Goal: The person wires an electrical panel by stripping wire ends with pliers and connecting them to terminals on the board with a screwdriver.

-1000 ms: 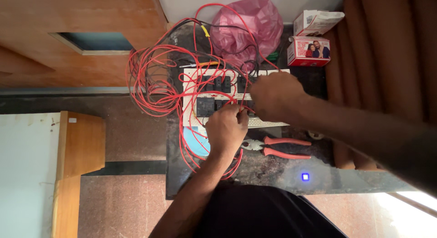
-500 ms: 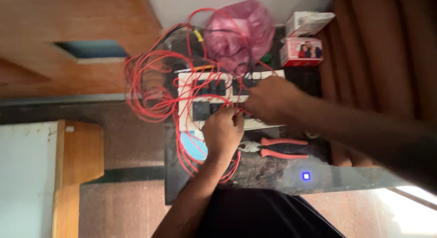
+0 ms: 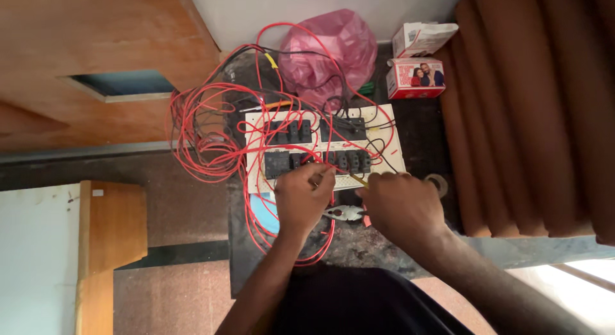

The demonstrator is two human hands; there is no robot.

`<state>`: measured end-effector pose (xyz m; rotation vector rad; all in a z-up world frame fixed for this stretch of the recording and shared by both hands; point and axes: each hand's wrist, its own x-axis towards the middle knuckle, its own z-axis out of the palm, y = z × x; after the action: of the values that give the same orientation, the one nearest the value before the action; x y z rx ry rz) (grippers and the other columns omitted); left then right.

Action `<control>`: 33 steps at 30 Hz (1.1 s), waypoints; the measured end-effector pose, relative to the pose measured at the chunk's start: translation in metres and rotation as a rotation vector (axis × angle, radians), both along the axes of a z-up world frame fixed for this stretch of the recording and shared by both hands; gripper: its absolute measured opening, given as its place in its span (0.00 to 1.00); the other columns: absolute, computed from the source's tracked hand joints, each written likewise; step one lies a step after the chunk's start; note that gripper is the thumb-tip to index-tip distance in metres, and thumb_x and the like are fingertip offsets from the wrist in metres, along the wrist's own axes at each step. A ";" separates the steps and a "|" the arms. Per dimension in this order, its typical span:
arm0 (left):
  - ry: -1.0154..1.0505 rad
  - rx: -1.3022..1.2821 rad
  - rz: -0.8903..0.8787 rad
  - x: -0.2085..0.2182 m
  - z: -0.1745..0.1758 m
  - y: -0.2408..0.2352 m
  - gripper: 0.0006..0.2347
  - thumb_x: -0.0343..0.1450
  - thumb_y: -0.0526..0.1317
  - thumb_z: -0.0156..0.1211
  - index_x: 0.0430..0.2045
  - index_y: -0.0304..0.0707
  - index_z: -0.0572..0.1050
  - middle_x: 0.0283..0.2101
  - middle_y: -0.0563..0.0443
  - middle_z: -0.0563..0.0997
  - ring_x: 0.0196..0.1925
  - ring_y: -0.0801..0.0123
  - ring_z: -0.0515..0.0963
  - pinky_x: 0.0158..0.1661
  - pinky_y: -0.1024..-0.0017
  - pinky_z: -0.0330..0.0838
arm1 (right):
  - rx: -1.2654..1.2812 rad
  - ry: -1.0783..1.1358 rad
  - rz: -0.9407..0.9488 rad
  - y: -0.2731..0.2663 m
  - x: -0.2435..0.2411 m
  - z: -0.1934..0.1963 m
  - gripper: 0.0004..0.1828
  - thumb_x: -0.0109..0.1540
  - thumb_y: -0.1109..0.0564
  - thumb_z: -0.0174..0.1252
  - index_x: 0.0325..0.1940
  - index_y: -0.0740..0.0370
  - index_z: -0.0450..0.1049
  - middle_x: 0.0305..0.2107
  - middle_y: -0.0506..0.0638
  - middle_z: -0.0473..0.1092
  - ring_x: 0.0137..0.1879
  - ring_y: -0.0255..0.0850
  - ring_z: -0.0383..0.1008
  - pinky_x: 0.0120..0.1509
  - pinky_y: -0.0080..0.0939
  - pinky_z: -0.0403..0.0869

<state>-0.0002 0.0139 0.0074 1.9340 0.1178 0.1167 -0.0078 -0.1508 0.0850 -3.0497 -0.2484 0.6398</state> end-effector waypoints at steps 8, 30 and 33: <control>-0.191 0.025 0.001 0.008 0.016 -0.010 0.08 0.69 0.41 0.70 0.28 0.33 0.82 0.19 0.51 0.80 0.17 0.77 0.78 0.21 0.75 0.66 | 0.308 -0.088 0.304 -0.040 -0.008 -0.044 0.04 0.57 0.53 0.61 0.30 0.51 0.81 0.32 0.50 0.78 0.44 0.51 0.79 0.48 0.54 0.76; 0.591 -0.657 0.001 -0.038 -0.066 0.019 0.12 0.73 0.43 0.58 0.30 0.28 0.81 0.23 0.48 0.84 0.15 0.77 0.75 0.17 0.79 0.62 | 0.623 -0.460 0.265 -0.084 0.147 -0.085 0.09 0.55 0.64 0.64 0.39 0.62 0.78 0.36 0.57 0.74 0.48 0.55 0.74 0.53 0.53 0.72; 0.533 -0.519 -0.156 -0.043 -0.049 0.021 0.18 0.75 0.46 0.58 0.23 0.26 0.80 0.17 0.49 0.79 0.13 0.78 0.71 0.17 0.78 0.64 | 0.604 -0.651 0.289 -0.088 0.146 -0.055 0.06 0.61 0.65 0.64 0.42 0.62 0.78 0.39 0.56 0.75 0.51 0.54 0.74 0.55 0.52 0.72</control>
<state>-0.0428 0.0350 -0.0412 1.4063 0.3166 -0.4933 0.1387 -0.2385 0.0298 -2.5267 -0.7370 -0.3990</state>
